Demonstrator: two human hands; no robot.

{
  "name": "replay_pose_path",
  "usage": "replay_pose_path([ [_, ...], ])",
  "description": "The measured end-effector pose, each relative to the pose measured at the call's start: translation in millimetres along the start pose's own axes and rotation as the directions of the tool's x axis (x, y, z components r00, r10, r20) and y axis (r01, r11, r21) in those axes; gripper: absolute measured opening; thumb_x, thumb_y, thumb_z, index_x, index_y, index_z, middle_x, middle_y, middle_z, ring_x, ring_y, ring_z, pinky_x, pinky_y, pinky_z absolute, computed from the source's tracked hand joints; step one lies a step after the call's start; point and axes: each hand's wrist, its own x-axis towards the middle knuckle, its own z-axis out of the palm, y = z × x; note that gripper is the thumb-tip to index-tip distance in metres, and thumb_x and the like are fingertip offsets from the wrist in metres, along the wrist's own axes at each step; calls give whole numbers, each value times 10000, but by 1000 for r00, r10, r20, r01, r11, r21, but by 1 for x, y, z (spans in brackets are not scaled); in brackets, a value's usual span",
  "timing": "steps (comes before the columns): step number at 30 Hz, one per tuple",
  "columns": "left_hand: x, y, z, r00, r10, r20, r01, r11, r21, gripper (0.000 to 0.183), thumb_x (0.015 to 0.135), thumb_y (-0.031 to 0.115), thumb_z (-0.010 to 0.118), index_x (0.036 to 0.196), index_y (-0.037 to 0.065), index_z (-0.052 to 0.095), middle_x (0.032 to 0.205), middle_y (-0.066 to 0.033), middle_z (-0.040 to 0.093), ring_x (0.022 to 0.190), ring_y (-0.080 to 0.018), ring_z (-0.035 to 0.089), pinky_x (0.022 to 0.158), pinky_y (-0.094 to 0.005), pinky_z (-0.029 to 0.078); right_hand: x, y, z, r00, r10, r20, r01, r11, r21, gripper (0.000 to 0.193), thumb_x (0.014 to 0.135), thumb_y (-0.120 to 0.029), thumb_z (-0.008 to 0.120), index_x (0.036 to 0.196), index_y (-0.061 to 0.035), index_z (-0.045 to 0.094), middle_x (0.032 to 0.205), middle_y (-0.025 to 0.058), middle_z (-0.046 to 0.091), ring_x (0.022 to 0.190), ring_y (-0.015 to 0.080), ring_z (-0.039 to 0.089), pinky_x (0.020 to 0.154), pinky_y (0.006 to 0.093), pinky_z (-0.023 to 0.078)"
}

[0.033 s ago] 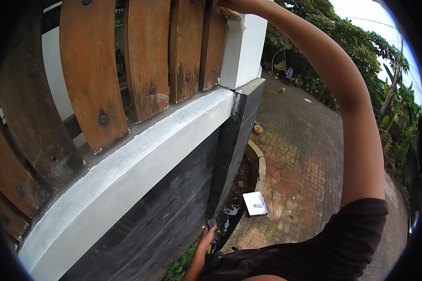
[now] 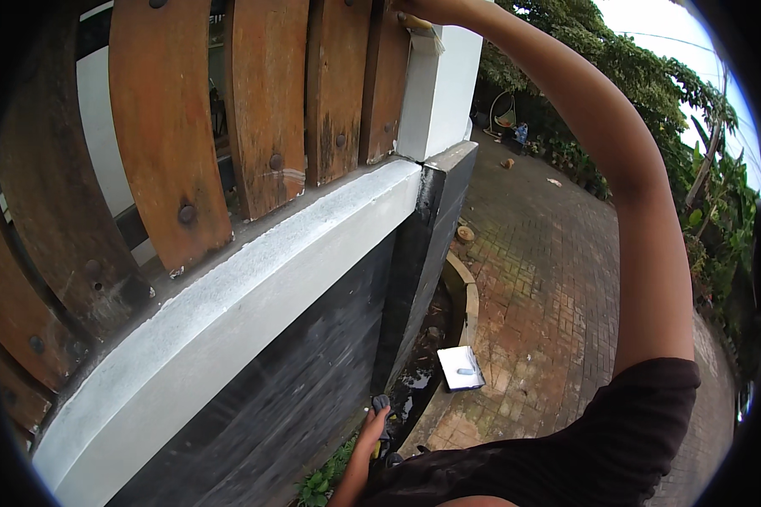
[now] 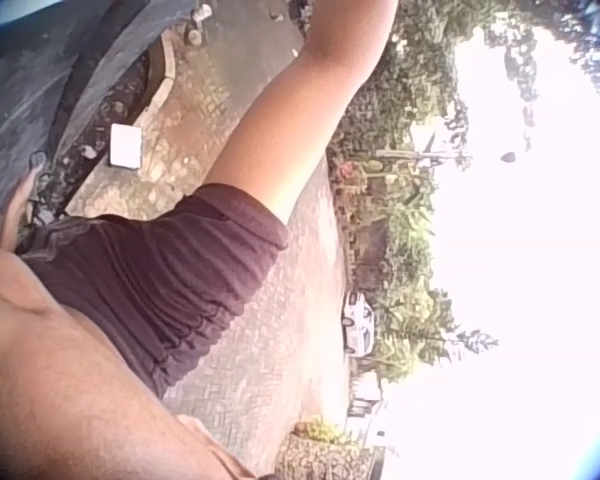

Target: Painting and wiping the wall and fence area.

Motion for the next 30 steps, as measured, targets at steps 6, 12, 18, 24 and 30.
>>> replay_pose_path([
  [6,8,-15,-7,999,-51,-17,51,999,-19,631,858,443,556,1323,30,447,1294,-95,512,1204,-201,459,1008,-303,317,7,-10,-8,999,-47,16,46,999,17,159,694,-107,601,659,12,500,627,234,546,644,424,563,581,464,442],
  [12,-10,1,-4,1000,-8,-8,8,999,-36,643,865,426,564,1326,-2,430,1310,-129,507,1224,-216,460,1009,-310,334,9,-2,-13,996,-86,21,87,995,-39,137,699,-86,609,678,-1,503,624,231,542,650,423,567,587,467,443],
  [18,-10,-11,-10,1000,0,2,0,999,-53,666,862,444,550,1359,28,398,1346,-103,468,1244,-213,425,1028,-304,298,-6,-14,-27,985,-154,-77,153,988,-19,159,760,-126,607,716,3,524,631,230,550,663,421,586,592,469,454],
  [24,-8,-23,-21,999,-32,-20,32,999,1,681,852,468,559,1345,19,419,1327,-107,484,1221,-216,444,1014,-295,309,-22,-43,-50,998,59,-1,-59,998,1,198,811,-166,598,750,12,540,648,221,569,674,400,606,595,460,469],
  [30,-47,18,-28,995,-100,-1,100,993,64,755,845,505,552,1370,-7,372,1377,-130,431,1278,-225,387,1038,-299,277,-131,-84,-43,635,616,-466,-232,728,645,141,867,-120,644,907,15,652,717,64,669,616,106,646,523,222,506],
])
